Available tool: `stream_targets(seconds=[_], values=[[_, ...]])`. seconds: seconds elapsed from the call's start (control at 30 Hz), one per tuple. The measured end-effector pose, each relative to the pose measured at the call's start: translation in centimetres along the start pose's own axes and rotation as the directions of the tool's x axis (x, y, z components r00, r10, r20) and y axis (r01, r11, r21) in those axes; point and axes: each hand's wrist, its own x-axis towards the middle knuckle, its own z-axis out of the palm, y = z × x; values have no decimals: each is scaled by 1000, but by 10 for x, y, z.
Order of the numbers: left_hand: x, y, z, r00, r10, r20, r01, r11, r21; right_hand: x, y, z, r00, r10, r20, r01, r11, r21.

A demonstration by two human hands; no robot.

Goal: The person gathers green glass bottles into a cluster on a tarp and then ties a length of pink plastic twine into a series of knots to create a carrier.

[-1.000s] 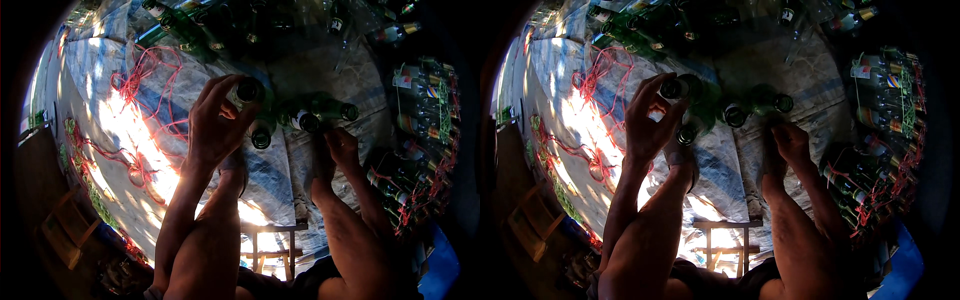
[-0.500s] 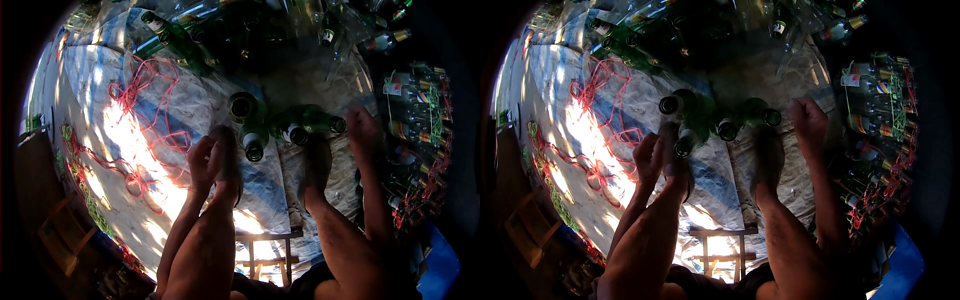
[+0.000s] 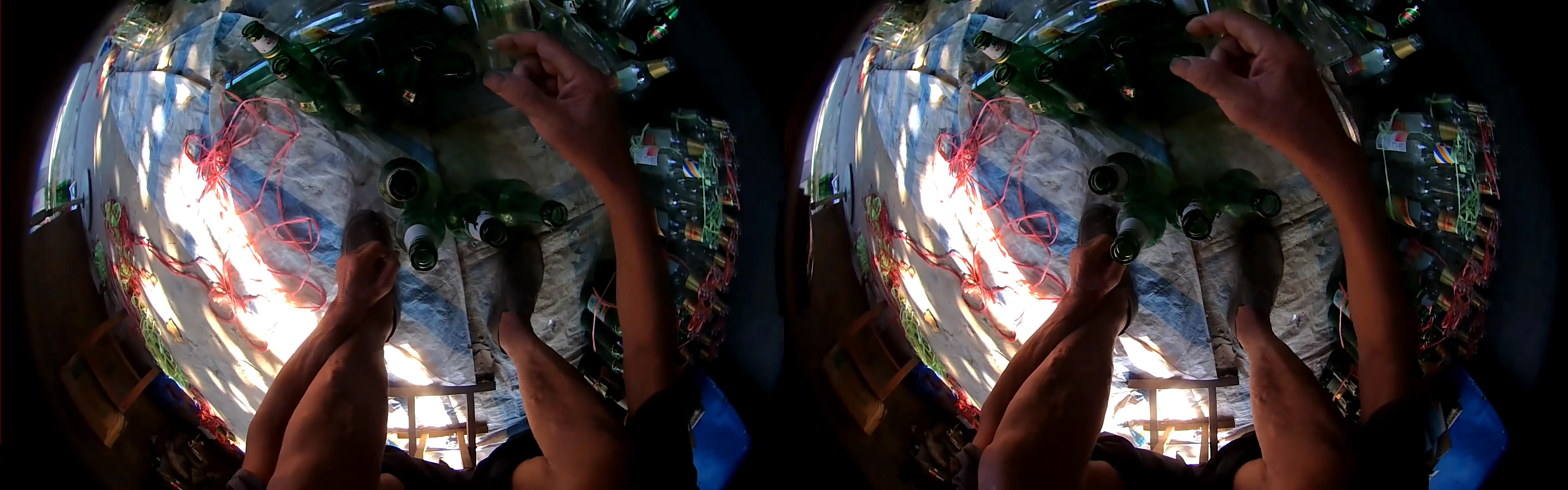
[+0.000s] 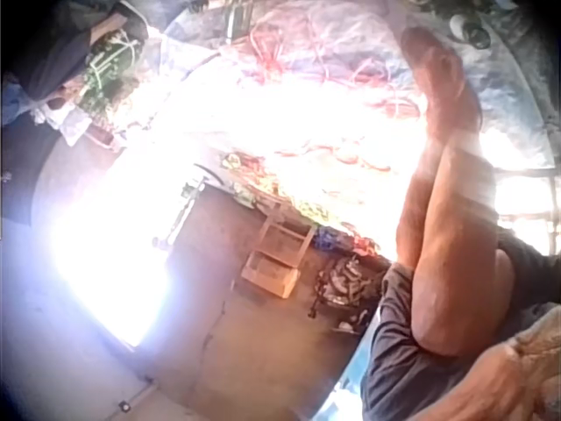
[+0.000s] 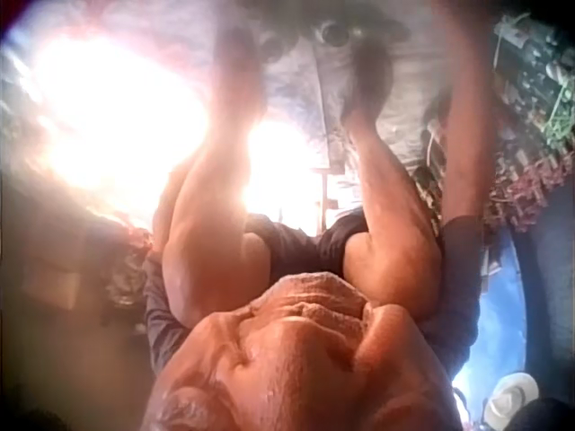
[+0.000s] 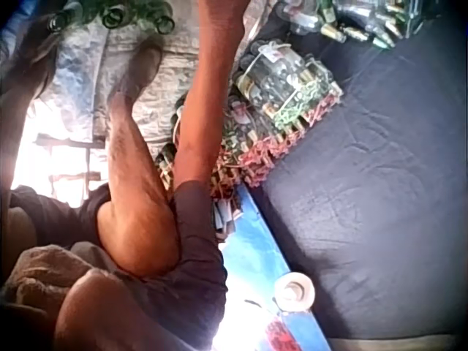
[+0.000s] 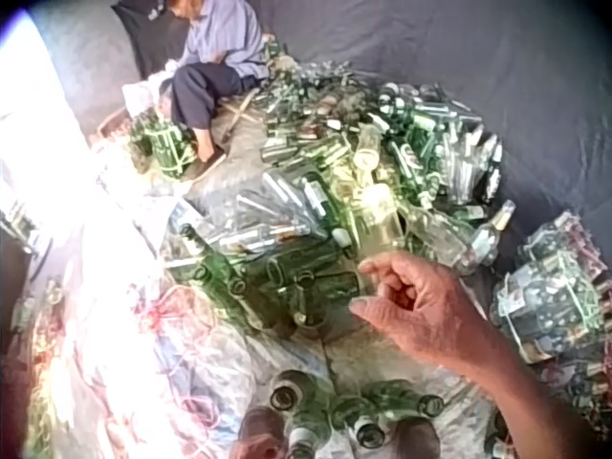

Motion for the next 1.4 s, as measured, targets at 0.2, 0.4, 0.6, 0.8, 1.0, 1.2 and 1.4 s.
stream_targets(seconds=[0.2, 0.4, 0.6, 0.8, 1.0, 1.2, 1.4], values=[[-2, -2, -4, 1000, -11, -6, 11, 999, 41, 40, -40, 26, 972, 84, 219, -7, 944, -331], [2, -1, 0, 1000, -4, -3, 4, 1000, 9, 50, -15, 42, 949, -189, 254, 281, 870, -406], [3, -3, 3, 1000, 0, -11, -1, 1000, -31, 45, -2, 44, 939, -190, 288, 301, 860, -413], [1, -6, 2, 1000, -23, 1, 23, 999, -49, 29, -7, 46, 945, -253, 210, 326, 795, -511], [2, -5, 3, 999, -47, -6, 46, 996, -80, 12, -19, 39, 956, -243, 167, 294, 828, -477], [0, -10, 5, 999, -20, -25, 18, 998, -55, -10, -21, 31, 971, -175, 164, 234, 834, -500], [-1, -8, 3, 998, -49, -34, 48, 998, -30, -27, -23, 28, 978, -140, 153, 197, 860, -471]])
